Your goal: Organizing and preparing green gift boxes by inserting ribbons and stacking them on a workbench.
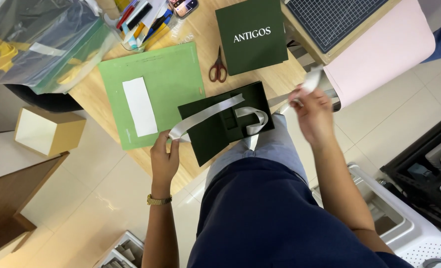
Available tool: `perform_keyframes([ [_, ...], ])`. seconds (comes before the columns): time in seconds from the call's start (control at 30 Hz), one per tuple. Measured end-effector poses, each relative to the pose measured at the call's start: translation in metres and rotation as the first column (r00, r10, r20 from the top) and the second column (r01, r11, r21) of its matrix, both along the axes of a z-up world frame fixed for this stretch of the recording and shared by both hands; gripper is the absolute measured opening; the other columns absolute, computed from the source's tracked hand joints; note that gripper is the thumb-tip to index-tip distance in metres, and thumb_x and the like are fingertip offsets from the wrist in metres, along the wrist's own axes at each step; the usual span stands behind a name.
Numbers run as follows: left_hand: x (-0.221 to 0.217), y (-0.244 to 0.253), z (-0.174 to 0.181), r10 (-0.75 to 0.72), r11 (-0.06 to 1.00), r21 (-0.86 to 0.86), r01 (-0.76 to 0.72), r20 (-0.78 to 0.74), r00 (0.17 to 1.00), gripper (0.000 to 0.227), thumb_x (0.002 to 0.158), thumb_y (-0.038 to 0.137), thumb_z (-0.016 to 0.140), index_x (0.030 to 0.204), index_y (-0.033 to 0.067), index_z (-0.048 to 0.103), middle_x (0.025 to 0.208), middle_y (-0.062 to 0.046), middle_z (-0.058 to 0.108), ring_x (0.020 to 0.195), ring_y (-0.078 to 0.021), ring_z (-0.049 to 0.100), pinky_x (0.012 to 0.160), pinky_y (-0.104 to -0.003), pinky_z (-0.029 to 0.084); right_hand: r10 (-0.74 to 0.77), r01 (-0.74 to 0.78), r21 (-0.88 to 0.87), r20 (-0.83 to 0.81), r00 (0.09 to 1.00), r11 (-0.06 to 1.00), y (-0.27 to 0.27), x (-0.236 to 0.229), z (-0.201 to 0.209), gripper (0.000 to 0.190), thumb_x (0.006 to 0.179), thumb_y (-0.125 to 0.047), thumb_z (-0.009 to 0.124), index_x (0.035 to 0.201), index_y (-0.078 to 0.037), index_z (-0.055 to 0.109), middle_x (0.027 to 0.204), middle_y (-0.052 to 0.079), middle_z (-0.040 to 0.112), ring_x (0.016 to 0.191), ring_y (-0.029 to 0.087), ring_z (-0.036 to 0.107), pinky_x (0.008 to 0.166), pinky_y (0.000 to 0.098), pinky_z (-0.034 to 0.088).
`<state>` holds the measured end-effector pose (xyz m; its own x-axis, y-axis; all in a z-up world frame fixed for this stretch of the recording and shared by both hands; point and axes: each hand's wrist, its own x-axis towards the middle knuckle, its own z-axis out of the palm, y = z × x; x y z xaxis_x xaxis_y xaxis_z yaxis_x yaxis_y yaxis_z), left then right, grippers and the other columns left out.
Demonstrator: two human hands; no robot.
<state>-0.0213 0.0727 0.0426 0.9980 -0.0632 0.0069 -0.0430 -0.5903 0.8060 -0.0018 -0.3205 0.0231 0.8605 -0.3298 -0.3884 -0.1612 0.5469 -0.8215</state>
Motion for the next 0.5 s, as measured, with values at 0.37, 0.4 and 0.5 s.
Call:
perform_keyframes([
  [0.37,-0.009,0.017,-0.017,0.149,0.982,-0.123,-0.143,0.045,0.988,0.008,0.103,0.003,0.058,0.106,0.006,0.065,0.078,-0.008,0.069,0.081,-0.0265,0.071,0.085,-0.044,0.055,0.498,-0.768,-0.581,-0.598,0.627,0.269,0.082,-0.01,-0.176,0.029,0.094,-0.024,0.062,0.075,-0.006,0.075,0.062,0.017,0.069,0.064,0.036,0.07,0.06,0.0436,0.05],
  [0.4,-0.01,0.018,-0.014,0.165,0.975,-0.156,-0.156,0.041,0.985,0.007,0.103,0.004,0.057,0.104,0.0061,0.065,0.073,-0.007,0.068,0.076,-0.025,0.07,0.084,-0.043,0.055,0.37,-0.73,-0.676,-0.655,0.659,0.103,0.08,-0.01,-0.201,0.027,0.095,-0.025,0.062,0.08,-0.007,0.075,0.066,0.017,0.071,0.069,0.041,0.073,0.059,0.0459,0.053],
  [0.5,-0.01,0.017,-0.003,0.166,0.972,-0.181,-0.152,0.063,0.984,0.01,0.104,0.001,0.054,0.102,0.0032,0.063,0.074,-0.01,0.069,0.076,-0.0267,0.071,0.083,-0.044,0.056,0.22,-0.695,-0.712,-0.665,0.713,0.1,0.074,0.009,-0.193,0.037,0.104,-0.029,0.055,0.083,-0.003,0.071,0.066,0.018,0.069,0.069,0.042,0.074,0.06,0.0473,0.056],
])
